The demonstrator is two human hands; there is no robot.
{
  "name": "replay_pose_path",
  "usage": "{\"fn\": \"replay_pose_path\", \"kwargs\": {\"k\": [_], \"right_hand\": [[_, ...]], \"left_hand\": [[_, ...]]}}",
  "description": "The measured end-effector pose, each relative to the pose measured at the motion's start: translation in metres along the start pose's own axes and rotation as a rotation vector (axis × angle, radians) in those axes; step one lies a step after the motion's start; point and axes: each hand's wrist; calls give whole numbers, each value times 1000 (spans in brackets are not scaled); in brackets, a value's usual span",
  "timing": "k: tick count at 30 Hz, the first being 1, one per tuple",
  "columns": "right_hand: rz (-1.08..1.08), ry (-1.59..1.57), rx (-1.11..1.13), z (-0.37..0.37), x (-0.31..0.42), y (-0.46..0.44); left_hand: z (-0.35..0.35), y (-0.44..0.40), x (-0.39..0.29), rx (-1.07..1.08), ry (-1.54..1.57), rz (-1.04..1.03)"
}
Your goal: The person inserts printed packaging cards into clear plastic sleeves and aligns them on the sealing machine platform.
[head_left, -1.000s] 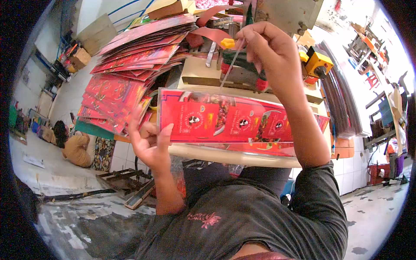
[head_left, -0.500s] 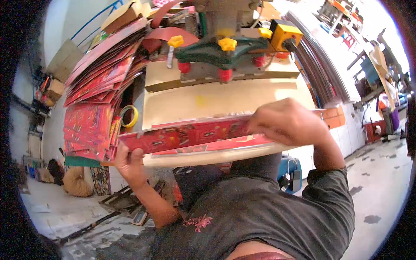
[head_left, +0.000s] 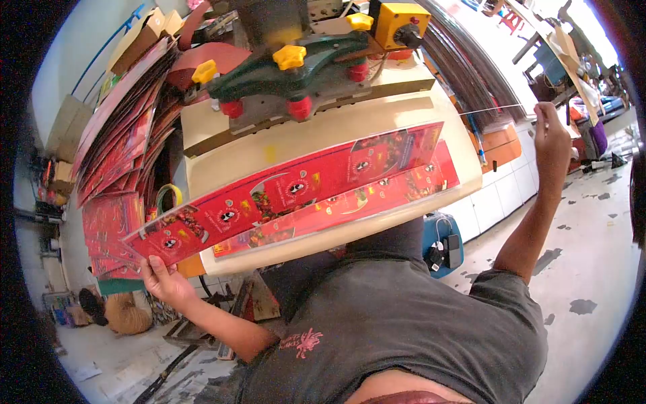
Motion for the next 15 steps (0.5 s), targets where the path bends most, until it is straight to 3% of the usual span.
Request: {"fn": "replay_pose_path", "kwargs": {"k": [3,4,6,10,12,15], "right_hand": [[99,-352,10,-16,29,10],[223,-455,2,-21,42,12],[144,-694,162,-22,82,19],[487,-775,332,-40,127,24],[557,-762,457,-45,149,25],[641,-813,571,-66,166,23]], "left_hand": [[3,-2,2,-30,-4,-2],[3,-2,-1,-20,25,14],[3,-2,-5,-26,33,42],[51,-19,22,52,-190,-115],[63,-22,26,39,-107,24],[61,-18,23,-14,-163,12]]}}
Point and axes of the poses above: each hand's wrist, its own y-axis away from the middle knuckle, its own z-axis out of the back of the hand, x = y × z, and after that the axes turned 7 degrees about -y, right-handed
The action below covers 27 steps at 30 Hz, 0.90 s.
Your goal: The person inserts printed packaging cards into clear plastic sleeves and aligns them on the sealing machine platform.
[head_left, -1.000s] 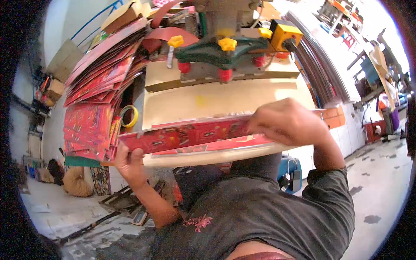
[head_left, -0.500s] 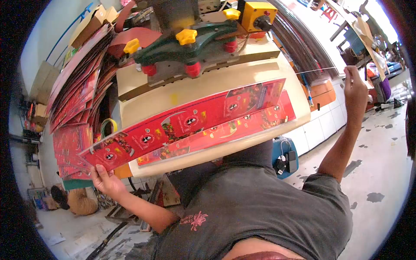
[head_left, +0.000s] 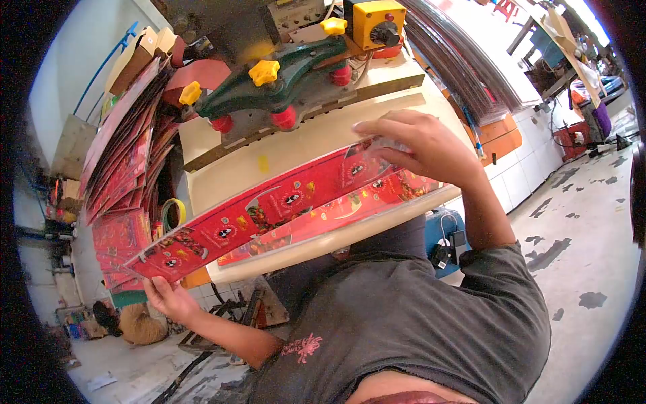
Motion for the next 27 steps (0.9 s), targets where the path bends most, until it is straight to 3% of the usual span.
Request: {"fn": "replay_pose_path", "kwargs": {"k": [5,7,11,13,14,16,17,20,22,23,24,26,27], "right_hand": [[74,-73,13,-18,7,-18],[69,-267,-141,-25,13,-18],[34,-281,-261,-39,14,-10],[-210,-522,-303,-39,17,-3],[-216,-517,-306,-39,15,-1],[-186,-410,-586,-37,8,4],[-238,-336,-645,-29,10,7],[-177,-60,-866,-7,-16,24],[-339,102,-1001,14,-27,40],[-350,183,-1074,25,-39,51],[-361,265,-1147,37,-53,65],[-415,568,-1200,61,-77,95],[-419,572,-1200,67,-80,104]], "left_hand": [[-37,24,-32,-16,144,-22],[-50,34,-48,-8,195,-13],[-56,38,-51,23,164,-14],[-54,36,-45,37,144,-6],[-50,33,-37,26,111,-20],[-37,26,-15,19,87,-30],[-27,21,-1,11,36,-103],[-32,21,-15,-92,106,-52],[-18,16,-15,-16,219,3],[-8,9,0,-151,142,49],[3,3,7,-152,144,51],[25,-3,15,-184,163,82],[28,-3,13,-142,174,75]]}}
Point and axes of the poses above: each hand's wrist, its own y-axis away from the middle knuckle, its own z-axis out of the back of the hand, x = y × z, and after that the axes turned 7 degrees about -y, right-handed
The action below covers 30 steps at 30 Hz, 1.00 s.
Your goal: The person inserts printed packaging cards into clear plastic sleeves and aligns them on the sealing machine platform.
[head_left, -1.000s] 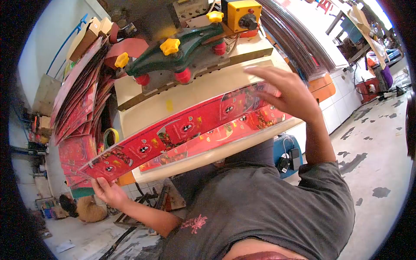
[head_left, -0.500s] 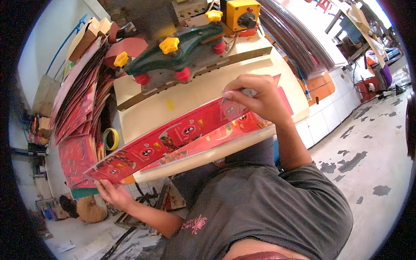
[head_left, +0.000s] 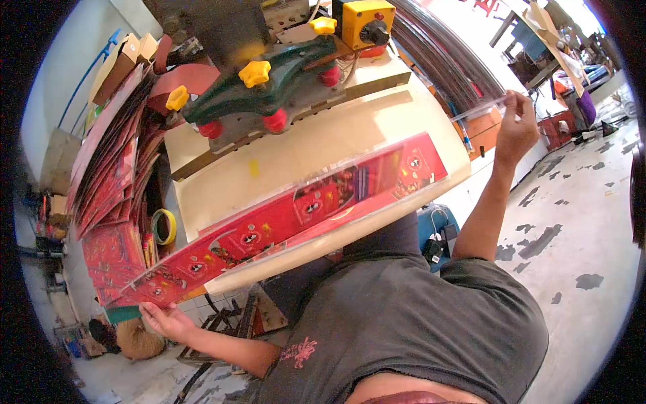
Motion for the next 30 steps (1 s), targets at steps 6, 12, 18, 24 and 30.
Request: {"fn": "replay_pose_path", "kwargs": {"k": [6,12,18,24,30], "right_hand": [[-66,139,-47,19,-14,-2],[-255,-534,175,34,14,-10],[35,-1594,1131,70,90,1],[499,-1498,1388,38,124,13],[41,-1016,1455,31,115,34]], "left_hand": [[-13,11,-13,79,-81,-35],[-28,13,-26,-8,-163,77],[-2,-8,-8,155,-50,225],[-26,0,-13,47,-10,211],[-13,-7,3,171,100,264]]}}
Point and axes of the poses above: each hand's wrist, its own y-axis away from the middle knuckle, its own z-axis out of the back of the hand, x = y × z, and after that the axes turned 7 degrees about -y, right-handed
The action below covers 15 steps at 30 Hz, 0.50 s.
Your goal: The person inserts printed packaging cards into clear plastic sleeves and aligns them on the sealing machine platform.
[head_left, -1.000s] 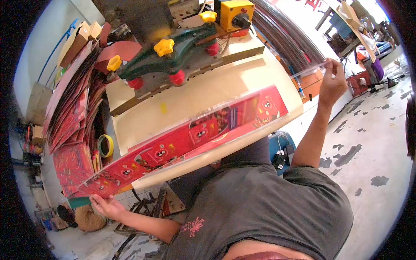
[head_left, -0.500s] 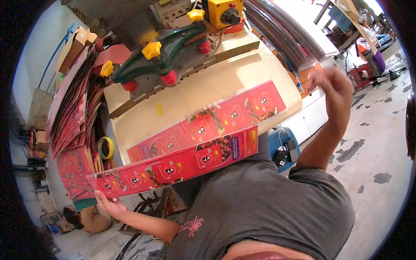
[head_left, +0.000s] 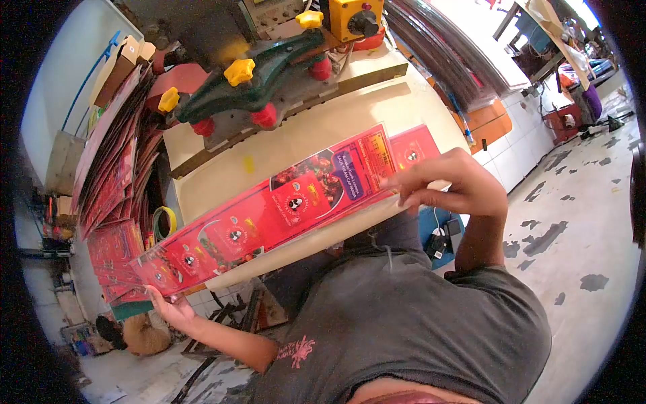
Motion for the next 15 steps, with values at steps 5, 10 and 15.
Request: {"fn": "replay_pose_path", "kwargs": {"k": [5,10,15], "right_hand": [[-106,-272,-83,6,-6,9],[-119,-197,-502,1,-25,9],[-165,-296,-562,0,-34,1]], "left_hand": [[6,-2,8,-54,89,13],[-4,-2,17,-229,92,-8],[0,-5,24,-223,74,87]]}}
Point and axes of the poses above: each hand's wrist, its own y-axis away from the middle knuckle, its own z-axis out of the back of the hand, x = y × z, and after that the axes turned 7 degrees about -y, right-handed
